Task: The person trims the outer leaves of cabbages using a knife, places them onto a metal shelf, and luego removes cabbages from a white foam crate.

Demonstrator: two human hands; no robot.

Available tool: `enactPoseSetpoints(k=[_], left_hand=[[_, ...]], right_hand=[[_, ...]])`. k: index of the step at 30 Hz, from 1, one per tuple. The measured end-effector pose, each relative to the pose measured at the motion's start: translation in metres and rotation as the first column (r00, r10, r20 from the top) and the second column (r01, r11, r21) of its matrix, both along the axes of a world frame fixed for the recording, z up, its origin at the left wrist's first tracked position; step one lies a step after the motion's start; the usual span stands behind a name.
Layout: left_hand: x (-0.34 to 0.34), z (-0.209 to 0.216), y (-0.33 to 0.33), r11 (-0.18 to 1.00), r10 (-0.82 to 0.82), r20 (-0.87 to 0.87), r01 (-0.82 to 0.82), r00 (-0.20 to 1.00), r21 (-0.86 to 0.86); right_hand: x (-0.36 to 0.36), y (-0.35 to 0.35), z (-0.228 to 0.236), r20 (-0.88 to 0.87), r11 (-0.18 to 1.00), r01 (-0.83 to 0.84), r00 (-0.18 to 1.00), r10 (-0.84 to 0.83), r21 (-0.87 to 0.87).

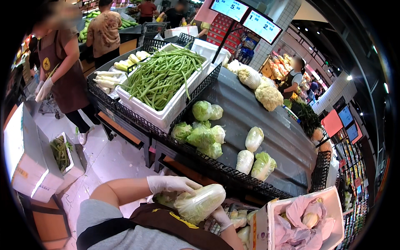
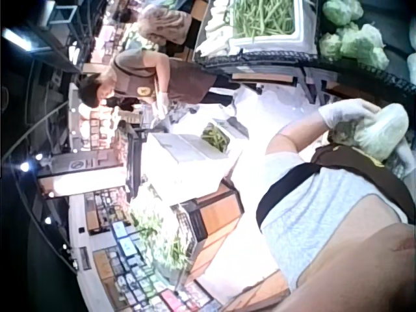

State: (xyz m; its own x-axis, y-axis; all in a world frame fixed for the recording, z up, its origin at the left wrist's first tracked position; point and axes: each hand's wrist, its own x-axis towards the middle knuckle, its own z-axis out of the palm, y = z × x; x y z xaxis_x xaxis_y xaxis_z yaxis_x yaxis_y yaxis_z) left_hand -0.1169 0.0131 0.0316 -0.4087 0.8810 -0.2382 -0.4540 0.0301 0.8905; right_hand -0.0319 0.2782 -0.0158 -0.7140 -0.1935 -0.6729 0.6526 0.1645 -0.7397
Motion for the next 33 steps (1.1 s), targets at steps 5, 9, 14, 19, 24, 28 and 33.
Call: enactPoseSetpoints(k=[5, 9, 14, 19, 24, 28, 33], left_hand=[[0.003, -0.024, -0.001, 0.996, 0.06, 0.223, -0.045, 0.973, -0.076], [0.005, -0.056, -0.009, 0.986, 0.096, 0.591, -0.157, 0.801, 0.053], [0.02, -0.055, -0.014, 0.922, 0.156, 0.664, -0.349, 0.731, 0.168], [0.026, -0.068, 0.01, 0.874, -0.097, 0.756, -0.308, 0.647, 0.375], [0.042, -0.067, 0.025, 0.875, -0.054, 0.785, -0.349, 0.617, 0.334], [0.049, -0.033, 0.041, 0.832, 0.024, 0.858, -0.486, 0.513, 0.268], [0.006, 0.01, 0.084, 0.881, 0.105, 0.643, -0.37, 0.759, 0.293]], right_hand=[[-0.005, -0.036, 0.042, -0.251, 0.985, -0.123, 0.956, 0.15, 0.121], [-0.015, -0.009, 0.085, -0.155, 0.959, -0.282, 0.949, 0.276, -0.014], [-0.034, 0.052, 0.146, -0.279, 0.769, -0.629, 0.763, 0.583, -0.113], [-0.053, 0.032, 0.064, -0.436, 0.876, -0.456, 0.764, 0.476, 0.158], [-0.06, -0.015, 0.069, -0.109, 0.388, -0.386, 0.578, 0.809, 0.837], [-0.069, -0.019, 0.042, -0.13, 0.435, -0.439, 0.571, 0.811, 0.786], [-0.008, -0.012, -0.166, -0.372, 0.822, -0.308, 0.777, 0.507, 0.478]])
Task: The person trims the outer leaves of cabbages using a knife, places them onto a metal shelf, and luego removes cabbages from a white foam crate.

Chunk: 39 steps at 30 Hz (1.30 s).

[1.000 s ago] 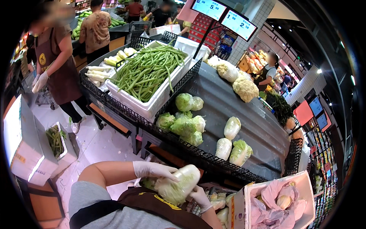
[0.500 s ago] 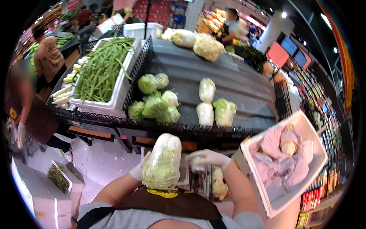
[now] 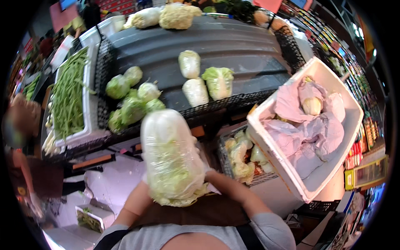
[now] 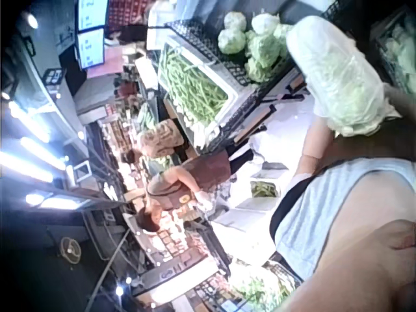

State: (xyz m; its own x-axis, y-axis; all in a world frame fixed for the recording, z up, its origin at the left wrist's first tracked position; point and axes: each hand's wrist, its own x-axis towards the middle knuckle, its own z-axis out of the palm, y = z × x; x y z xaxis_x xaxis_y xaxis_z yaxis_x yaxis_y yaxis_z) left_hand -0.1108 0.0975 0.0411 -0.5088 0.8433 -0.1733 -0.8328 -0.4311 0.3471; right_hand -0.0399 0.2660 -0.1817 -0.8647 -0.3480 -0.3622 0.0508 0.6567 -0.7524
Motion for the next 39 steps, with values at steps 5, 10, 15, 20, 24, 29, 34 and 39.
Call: enactPoseSetpoints(k=[5, 10, 15, 20, 24, 29, 34, 39], left_hand=[[-0.094, 0.09, 0.052, 0.939, 0.144, -0.737, -0.325, 0.66, -0.108], [-0.209, 0.115, 0.214, 0.691, -0.63, -0.271, -0.685, -0.728, 0.231], [-0.324, 0.065, 0.326, 0.754, -0.655, 0.276, -0.63, -0.703, 0.186], [-0.358, 0.008, 0.399, 0.739, -0.602, 0.453, -0.674, -0.658, 0.003], [-0.362, -0.048, 0.397, 0.655, -0.612, 0.353, -0.704, -0.707, -0.275], [-0.368, -0.045, 0.382, 0.627, -0.635, 0.231, -0.667, -0.737, -0.403], [-0.306, 0.031, 0.426, 0.807, -0.584, -0.01, -0.579, -0.812, -0.117], [-0.1, 0.114, 0.535, 0.969, 0.165, -0.664, -0.007, -0.729, 0.248]], right_hand=[[0.066, 0.065, 0.113, 0.105, 0.935, 0.336, 0.932, -0.348, 0.112], [0.122, 0.104, 0.123, 0.076, 0.777, 0.62, 0.785, -0.615, -0.108], [0.15, 0.111, 0.111, -0.139, 0.784, 0.54, 0.79, -0.598, -0.305], [0.173, 0.129, 0.066, 0.212, 0.725, 0.634, 0.774, -0.597, -0.269], [0.19, 0.137, 0.032, 0.158, 0.698, 0.674, 0.737, -0.657, -0.244], [0.177, 0.151, 0.056, 0.184, 0.642, 0.729, 0.683, -0.707, -0.238], [0.177, 0.148, 0.071, 0.182, 0.596, 0.767, 0.638, -0.748, -0.237], [0.182, 0.146, 0.082, 0.153, 0.519, 0.82, 0.56, -0.814, -0.242]])
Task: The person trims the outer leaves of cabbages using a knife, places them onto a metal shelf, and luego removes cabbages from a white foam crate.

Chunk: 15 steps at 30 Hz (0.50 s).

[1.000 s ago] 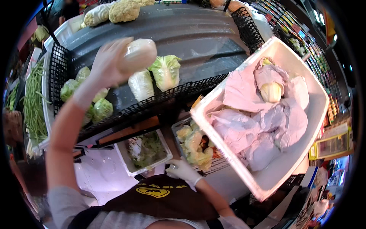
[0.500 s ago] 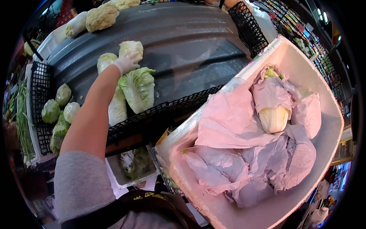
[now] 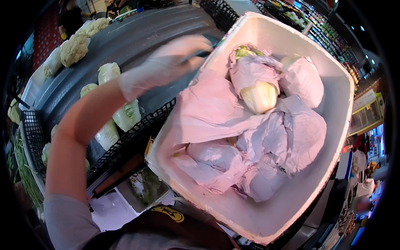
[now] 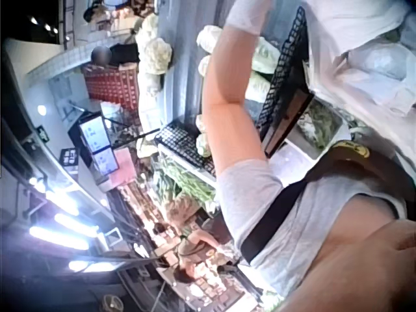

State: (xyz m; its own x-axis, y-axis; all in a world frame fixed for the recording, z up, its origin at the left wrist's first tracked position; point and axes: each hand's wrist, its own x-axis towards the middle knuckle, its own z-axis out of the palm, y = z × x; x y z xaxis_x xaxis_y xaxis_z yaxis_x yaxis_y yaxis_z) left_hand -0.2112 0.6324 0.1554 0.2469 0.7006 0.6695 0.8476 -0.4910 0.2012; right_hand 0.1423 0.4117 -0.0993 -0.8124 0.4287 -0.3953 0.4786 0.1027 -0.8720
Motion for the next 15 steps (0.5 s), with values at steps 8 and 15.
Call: enactPoseSetpoints(k=[8, 15], left_hand=[[0.122, -0.039, 0.122, 0.908, 0.398, 0.262, -0.418, 0.879, 0.026], [0.124, 0.005, 0.094, 0.864, 0.499, 0.119, -0.482, 0.859, -0.146]], right_hand=[[0.016, -0.007, 0.017, -0.057, 0.985, 0.133, 0.99, -0.128, 0.105], [0.042, -0.008, 0.092, -0.345, 0.964, 0.19, 0.931, -0.116, 0.189]])
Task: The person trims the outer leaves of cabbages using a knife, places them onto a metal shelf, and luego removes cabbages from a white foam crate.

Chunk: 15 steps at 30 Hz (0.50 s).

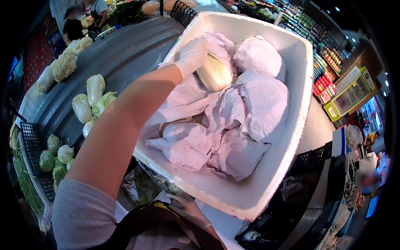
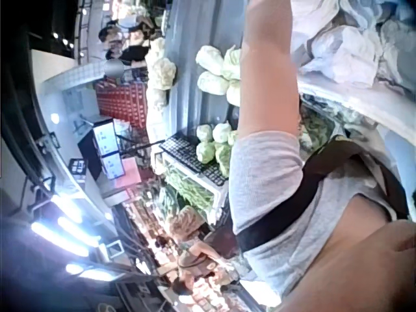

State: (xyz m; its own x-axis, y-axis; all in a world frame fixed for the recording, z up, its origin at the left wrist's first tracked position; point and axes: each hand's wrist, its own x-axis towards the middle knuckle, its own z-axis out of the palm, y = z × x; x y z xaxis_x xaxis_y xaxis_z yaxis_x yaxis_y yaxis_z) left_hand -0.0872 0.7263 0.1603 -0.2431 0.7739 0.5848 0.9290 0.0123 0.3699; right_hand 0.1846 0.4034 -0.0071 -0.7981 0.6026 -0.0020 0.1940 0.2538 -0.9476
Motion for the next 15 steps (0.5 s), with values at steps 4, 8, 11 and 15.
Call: enactPoseSetpoints(k=[4, 8, 11, 15], left_hand=[[0.018, 0.03, -0.028, 0.934, -0.081, -0.293, 0.175, 0.953, 0.311], [0.021, 0.085, -0.053, 0.978, -0.085, 0.033, 0.077, 0.996, 0.194], [-0.006, 0.112, -0.056, 0.975, -0.152, 0.022, 0.146, 0.988, 0.169], [-0.001, 0.143, -0.049, 0.871, -0.436, -0.195, 0.467, 0.878, 0.153]], right_hand=[[0.021, -0.003, 0.054, 0.017, 0.956, -0.013, 1.0, 0.019, -0.294], [0.026, 0.001, 0.093, -0.085, 0.997, -0.075, 0.993, 0.077, 0.032], [0.024, 0.002, 0.122, -0.074, 0.986, -0.118, 0.989, 0.127, 0.118], [0.019, 0.003, 0.137, -0.1, 0.978, -0.093, 0.989, 0.113, 0.188]])
